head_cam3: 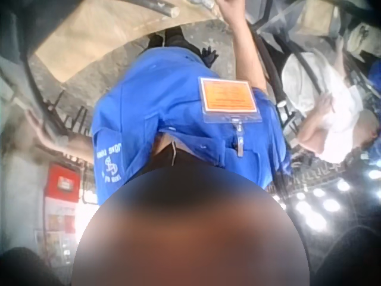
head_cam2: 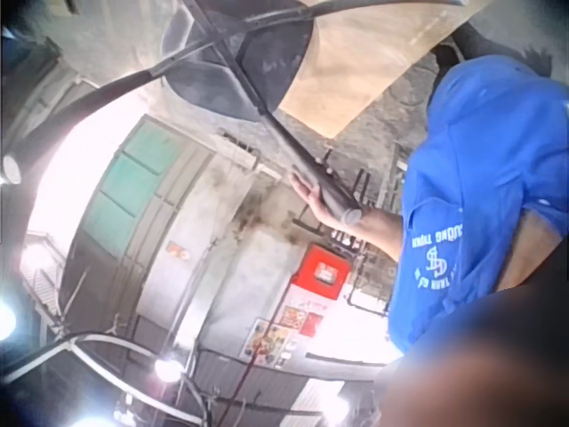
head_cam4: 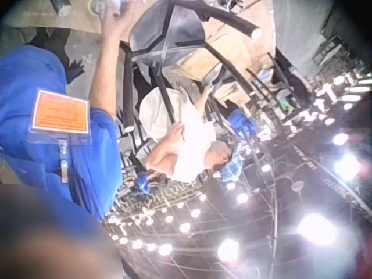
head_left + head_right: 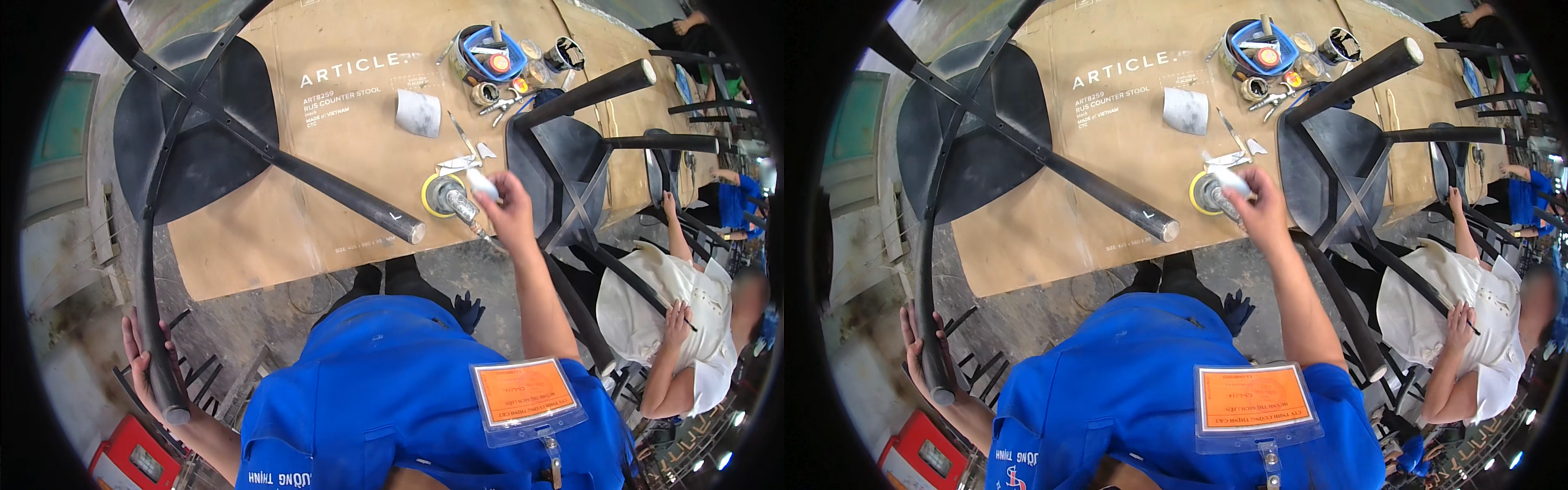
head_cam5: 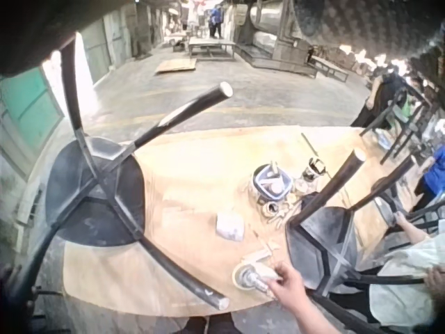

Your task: The person assembles and finishes black chairs in a workshop. They lift and position chairs, apply a substance to the legs using a small tool, and smooth the surface with a polishing tool. The person handles multiple chairs sequentially, moving them between workstations.

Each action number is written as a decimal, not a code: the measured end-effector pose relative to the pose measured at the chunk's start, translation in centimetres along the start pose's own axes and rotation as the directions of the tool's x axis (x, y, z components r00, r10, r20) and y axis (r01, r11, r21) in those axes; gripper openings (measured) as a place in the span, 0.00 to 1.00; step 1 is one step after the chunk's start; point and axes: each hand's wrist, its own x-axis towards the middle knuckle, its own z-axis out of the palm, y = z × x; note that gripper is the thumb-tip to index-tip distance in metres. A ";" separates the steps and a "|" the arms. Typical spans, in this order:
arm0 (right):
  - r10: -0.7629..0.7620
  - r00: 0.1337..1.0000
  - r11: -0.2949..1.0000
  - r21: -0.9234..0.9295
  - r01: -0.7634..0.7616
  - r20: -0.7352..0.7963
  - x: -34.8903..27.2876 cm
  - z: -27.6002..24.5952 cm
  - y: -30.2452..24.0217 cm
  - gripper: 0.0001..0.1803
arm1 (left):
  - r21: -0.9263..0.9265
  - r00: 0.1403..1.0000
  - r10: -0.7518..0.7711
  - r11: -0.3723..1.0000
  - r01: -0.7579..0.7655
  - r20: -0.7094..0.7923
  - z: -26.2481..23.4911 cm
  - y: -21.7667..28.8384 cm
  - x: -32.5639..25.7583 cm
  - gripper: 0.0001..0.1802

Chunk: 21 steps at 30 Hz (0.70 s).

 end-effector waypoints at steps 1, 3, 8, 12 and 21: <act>0.061 0.998 0.998 -0.016 -0.062 -0.021 -2.0 0.5 -1.3 0.14 | 0.011 1.000 0.006 1.000 -0.006 -0.006 0.1 0.0 0.0 0.40; 0.082 0.996 0.996 -0.041 -0.084 -0.032 -5.0 1.1 -3.0 0.13 | 0.022 1.000 0.014 1.000 -0.014 -0.002 0.3 0.0 0.0 0.40; -0.127 0.992 0.950 -0.285 0.127 0.019 -8.3 1.3 -4.3 0.12 | 0.040 0.999 0.022 0.999 -0.023 0.026 0.4 0.1 0.0 0.39; -0.176 0.984 0.915 -0.364 0.172 0.022 -8.8 1.5 -4.1 0.13 | 0.050 1.000 0.023 0.998 -0.024 0.016 0.5 0.0 -0.1 0.39; -0.191 0.981 0.871 -0.457 0.180 0.021 -8.3 1.6 -4.1 0.12 | 0.030 0.999 0.024 0.999 -0.025 0.021 0.6 -0.1 -0.2 0.39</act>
